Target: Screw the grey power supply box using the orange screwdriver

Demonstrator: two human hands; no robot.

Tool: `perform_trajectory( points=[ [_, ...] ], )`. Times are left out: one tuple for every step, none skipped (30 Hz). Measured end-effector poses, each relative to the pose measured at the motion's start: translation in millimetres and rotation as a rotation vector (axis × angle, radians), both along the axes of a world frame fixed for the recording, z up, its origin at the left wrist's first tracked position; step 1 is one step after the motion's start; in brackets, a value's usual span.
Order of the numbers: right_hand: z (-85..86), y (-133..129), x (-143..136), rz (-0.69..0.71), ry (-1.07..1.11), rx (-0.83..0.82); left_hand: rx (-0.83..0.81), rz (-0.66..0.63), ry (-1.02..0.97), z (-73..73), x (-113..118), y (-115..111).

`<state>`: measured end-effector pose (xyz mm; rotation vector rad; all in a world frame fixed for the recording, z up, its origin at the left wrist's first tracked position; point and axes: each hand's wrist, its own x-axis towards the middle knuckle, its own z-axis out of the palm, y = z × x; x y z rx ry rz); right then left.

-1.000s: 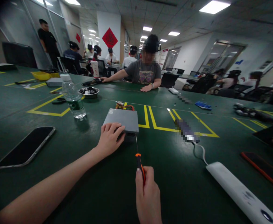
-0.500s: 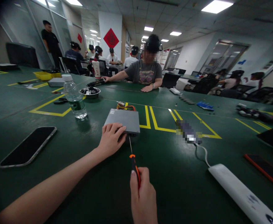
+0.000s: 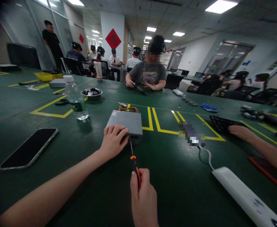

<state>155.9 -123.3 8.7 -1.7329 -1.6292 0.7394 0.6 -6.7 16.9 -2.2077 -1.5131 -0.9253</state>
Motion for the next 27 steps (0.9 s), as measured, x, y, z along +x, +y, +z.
perform_trajectory(
  points=[
    [0.0,0,0,-0.005,-0.005,0.004,0.002,-0.001,0.000,-0.2,0,0],
    [0.1,0,0,-0.008,-0.010,0.004,0.006,-0.001,-0.002,-0.3,0,0],
    [0.3,0,0,-0.006,-0.011,-0.004,0.008,-0.002,-0.003,-0.3,0,0],
    [0.6,0,-1,0.000,-0.006,-0.020,0.009,-0.003,-0.004,-0.2,0,0],
    [1.0,0,-2,0.003,0.004,-0.037,0.009,-0.004,-0.004,-0.1,0,0],
    [1.6,-1,-2,0.002,0.012,-0.053,0.010,-0.005,-0.003,0.0,0,0],
    [2.3,0,-3,0.003,0.016,-0.067,0.009,-0.004,-0.002,0.1,0,0],
    [3.1,0,-3,0.004,0.016,-0.078,0.008,-0.003,0.000,0.2,0,0],
    [3.9,1,-3,0.011,0.016,-0.089,0.007,-0.001,0.004,0.2,0,0],
    [4.7,2,-3,0.024,0.019,-0.102,0.007,0.001,0.007,0.2,0,0],
    [5.4,3,-3,0.045,0.035,-0.117,0.007,0.004,0.011,0.2,1,-1],
    [6.1,4,-2,0.078,0.074,-0.135,0.008,0.008,0.014,0.1,1,-1],
    [6.7,6,-1,0.117,0.139,-0.159,0.010,0.012,0.017,0.0,1,-1],
    [7.5,7,-1,0.161,0.226,-0.196,0.012,0.017,0.020,-0.1,1,-1],
    [8.3,8,-1,0.206,0.335,-0.250,0.015,0.022,0.020,-0.2,1,-1],
    [9.3,9,-2,0.246,0.459,-0.316,0.016,0.025,0.020,-0.4,1,-1],
    [10.6,10,-4,0.272,0.584,-0.386,0.017,0.026,0.020,-0.6,1,-1],
    [11.9,11,-6,0.277,0.699,-0.456,0.018,0.025,0.018,-0.8,1,-1],
    [13.3,12,-8,0.260,0.802,-0.517,0.018,0.024,0.016,-1.0,1,-1],
    [14.4,13,-11,0.228,0.887,-0.567,0.019,0.022,0.014,-1.2,1,-1],
    [15.0,14,-13,0.189,0.955,-0.604,0.020,0.019,0.014,-1.4,1,-1],
    [15.0,15,-14,0.158,1.005,-0.632,0.021,0.016,0.016,-1.5,1,0],
    [14.3,17,-15,0.137,1.040,-0.649,0.024,0.014,0.017,-1.7,0,0],
    [13.0,18,-16,0.127,1.058,-0.652,0.028,0.014,0.019,-1.8,0,0],
    [11.3,19,-16,0.126,1.062,-0.640,0.033,0.013,0.021,-2.0,0,1],
    [9.5,20,-15,0.130,1.055,-0.622,0.040,0.013,0.022,-2.2,0,1],
    [7.8,21,-15,0.135,1.040,-0.606,0.046,0.013,0.023,-2.5,0,1]
  ],
)
